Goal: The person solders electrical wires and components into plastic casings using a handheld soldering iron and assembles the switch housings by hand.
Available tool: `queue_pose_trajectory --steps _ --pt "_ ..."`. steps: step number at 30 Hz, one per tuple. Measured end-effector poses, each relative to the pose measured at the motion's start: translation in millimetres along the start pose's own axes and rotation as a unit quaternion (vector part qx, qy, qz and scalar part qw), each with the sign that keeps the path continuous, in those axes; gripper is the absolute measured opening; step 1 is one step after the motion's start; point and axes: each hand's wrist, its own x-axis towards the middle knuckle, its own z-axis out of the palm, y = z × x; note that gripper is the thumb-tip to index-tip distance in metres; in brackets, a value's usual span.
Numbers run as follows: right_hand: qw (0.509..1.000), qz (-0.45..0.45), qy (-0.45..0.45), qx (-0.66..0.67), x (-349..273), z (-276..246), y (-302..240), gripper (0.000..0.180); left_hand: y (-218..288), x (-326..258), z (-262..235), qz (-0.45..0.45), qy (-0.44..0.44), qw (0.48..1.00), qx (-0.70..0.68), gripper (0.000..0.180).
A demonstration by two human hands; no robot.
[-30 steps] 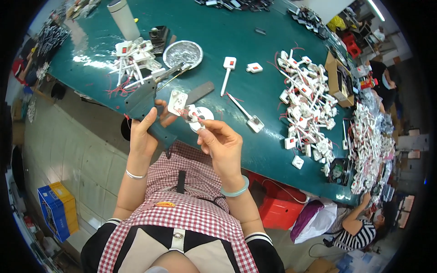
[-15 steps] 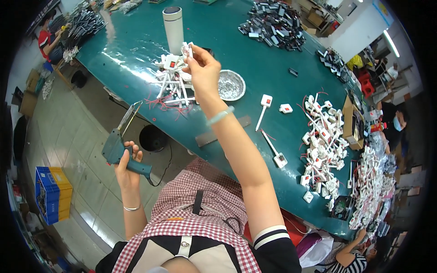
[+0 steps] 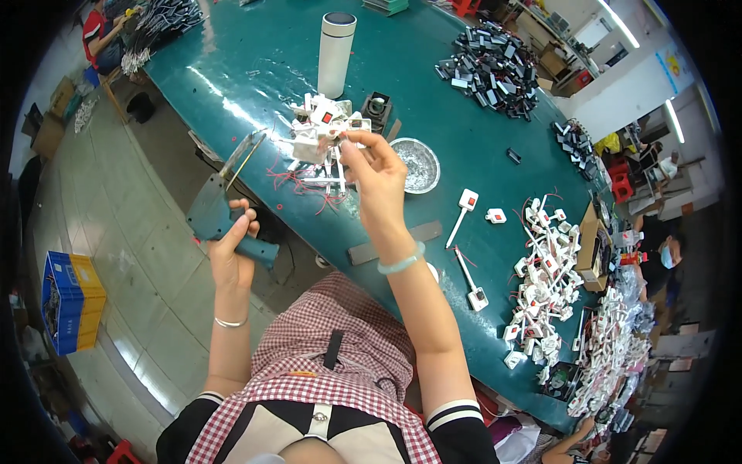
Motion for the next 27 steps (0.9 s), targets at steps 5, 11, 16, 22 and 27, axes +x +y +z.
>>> queue_pose_trajectory --steps 5,11,16,22,27 --pt "0.994 0.034 -0.056 0.082 -34 -11 -22 0.015 5 -3 34 0.072 -0.048 0.995 0.05 0.043" --pt "0.998 0.034 -0.03 0.04 -67 -10 -19 0.015 -3 -39 72 0.159 -0.125 0.968 0.145 0.049" --pt "0.998 0.031 0.006 0.063 -98 -3 -22 0.015 -23 -48 85 0.253 -0.154 0.918 0.265 0.042" --pt "0.996 0.037 0.019 0.081 -123 -11 -33 0.015 -24 -51 88 0.313 -0.189 0.865 0.343 0.039" --pt "0.991 0.034 0.027 0.126 -126 -24 -38 0.014 -9 -61 85 0.308 -0.201 0.854 0.368 0.041"
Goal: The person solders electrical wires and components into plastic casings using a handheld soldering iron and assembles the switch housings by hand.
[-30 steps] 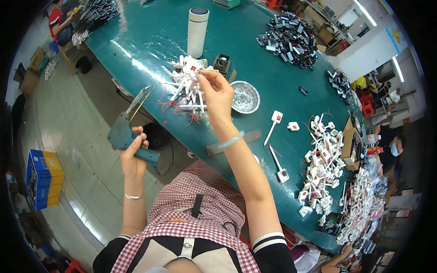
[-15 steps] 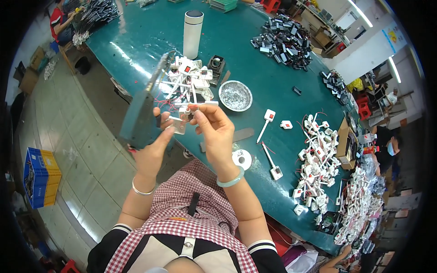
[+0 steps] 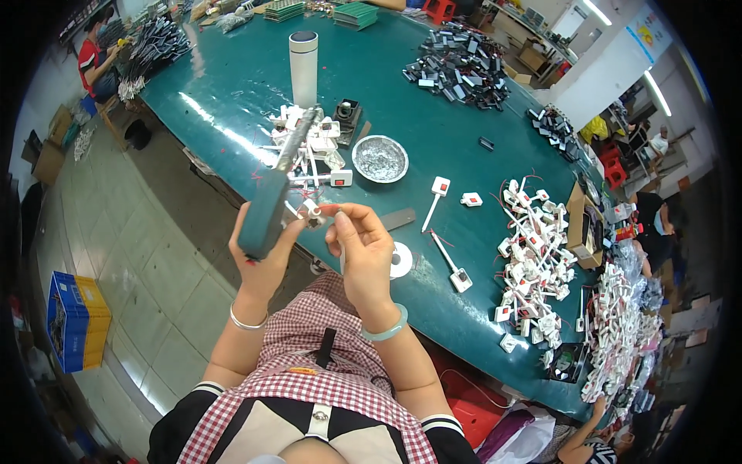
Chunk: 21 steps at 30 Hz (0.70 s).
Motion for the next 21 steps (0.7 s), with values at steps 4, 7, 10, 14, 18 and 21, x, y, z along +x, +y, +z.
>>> queue_pose_trajectory --steps 4,7,10,14,18,21 --pt "0.986 0.042 0.04 0.153 4 -8 -2 0.016 -9 -17 -3 -0.08 0.055 0.985 -0.143 0.043" --pt "0.966 0.051 0.042 0.251 4 -6 5 0.017 -16 -39 -3 -0.167 0.08 0.921 -0.342 0.046" --pt "0.948 0.06 0.067 0.306 -1 5 19 0.022 -20 -59 13 -0.224 0.113 0.87 -0.425 0.052" --pt "0.946 0.089 0.045 0.31 -12 16 27 0.02 -11 -45 22 -0.215 0.111 0.881 -0.406 0.058" --pt "0.979 0.098 0.024 0.178 -22 18 25 0.016 -27 -35 2 -0.194 0.141 0.905 -0.353 0.057" --pt "0.997 0.079 -0.022 0.013 -20 11 18 0.016 -22 -22 -13 -0.182 0.125 0.913 -0.344 0.055"
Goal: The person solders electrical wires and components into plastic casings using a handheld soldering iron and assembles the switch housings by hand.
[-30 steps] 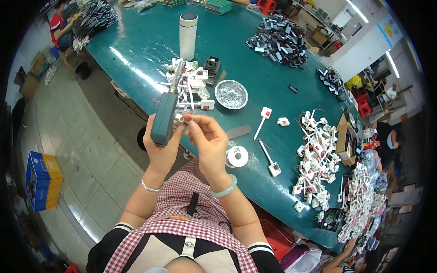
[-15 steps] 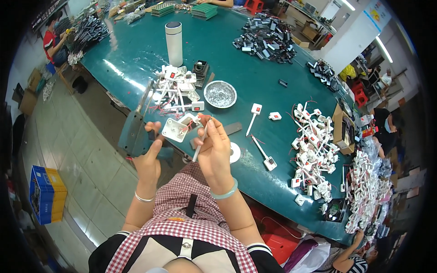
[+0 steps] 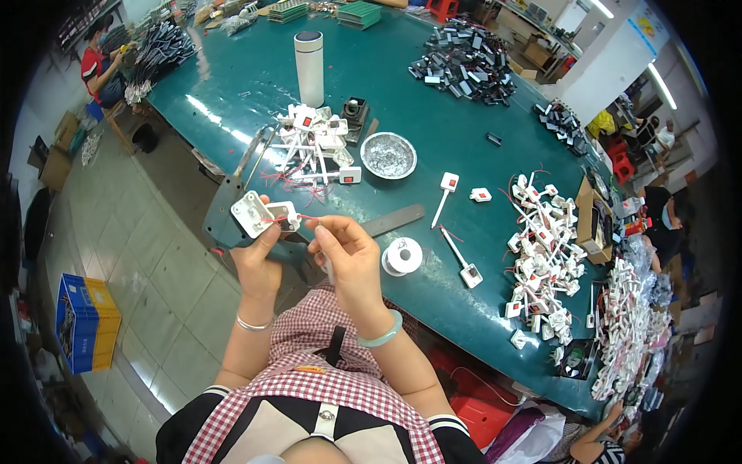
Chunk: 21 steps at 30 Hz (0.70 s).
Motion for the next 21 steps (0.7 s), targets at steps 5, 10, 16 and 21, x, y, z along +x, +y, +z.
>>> queue_pose_trajectory --steps 5,10,16,21 --pt "0.918 -0.225 0.034 -0.325 3 -6 -10 0.019 26 12 -5 -0.029 -0.085 0.996 0.022 0.049" --pt "0.853 -0.284 -0.005 -0.438 -2 -1 -27 0.021 33 16 -9 -0.037 -0.116 0.99 0.071 0.04" --pt "0.826 -0.304 -0.02 -0.474 -6 2 -29 0.018 40 17 -7 -0.045 -0.155 0.977 0.138 0.034" --pt "0.804 -0.323 -0.031 -0.499 -8 3 -29 0.019 43 18 -7 -0.077 -0.17 0.971 0.152 0.043"
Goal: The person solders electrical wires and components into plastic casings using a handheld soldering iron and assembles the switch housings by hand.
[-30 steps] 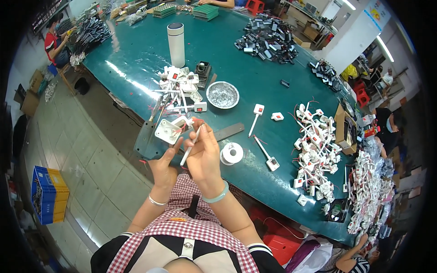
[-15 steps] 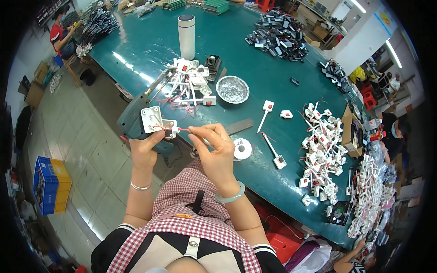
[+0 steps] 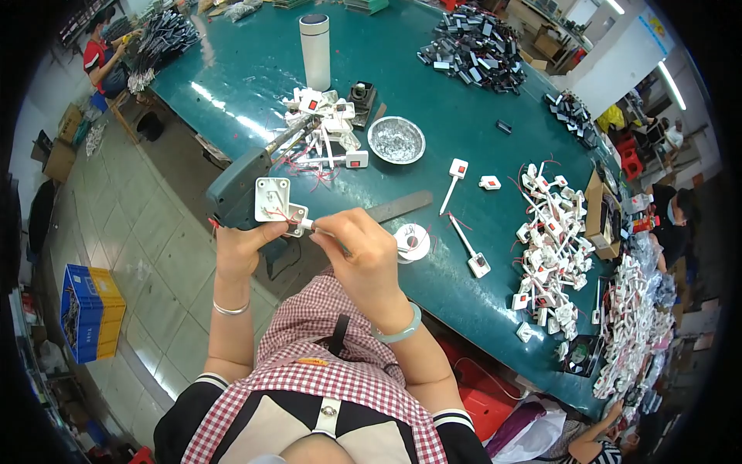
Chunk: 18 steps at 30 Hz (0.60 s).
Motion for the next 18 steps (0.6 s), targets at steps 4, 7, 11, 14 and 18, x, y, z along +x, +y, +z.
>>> queue_pose_trajectory --steps 4,7,11,14,18 --pt "0.999 0.021 0.014 0.033 -0.5 0.7 1.6 0.022 -4.0 -0.6 -1.5 0.015 0.006 1.0 0.005 0.046" --pt "1.0 -0.013 0.004 0.009 -1.4 -1.0 0.7 0.023 -3.0 -0.6 -2.4 0.015 -0.006 1.0 0.021 0.045" --pt "0.999 -0.012 -0.031 -0.006 -2.1 -6.6 -3.7 0.019 -3.7 -2.0 -3.5 -0.003 -0.01 1.0 0.012 0.046" --pt "1.0 -0.002 0.0 0.013 -4.8 -2.9 0.5 0.022 -4.4 -1.1 -3.7 0.012 -0.023 0.999 0.027 0.048" --pt "1.0 -0.014 -0.015 0.007 -4.1 -4.5 1.3 0.021 -0.8 -1.4 -3.7 0.01 -0.029 0.999 0.01 0.052"
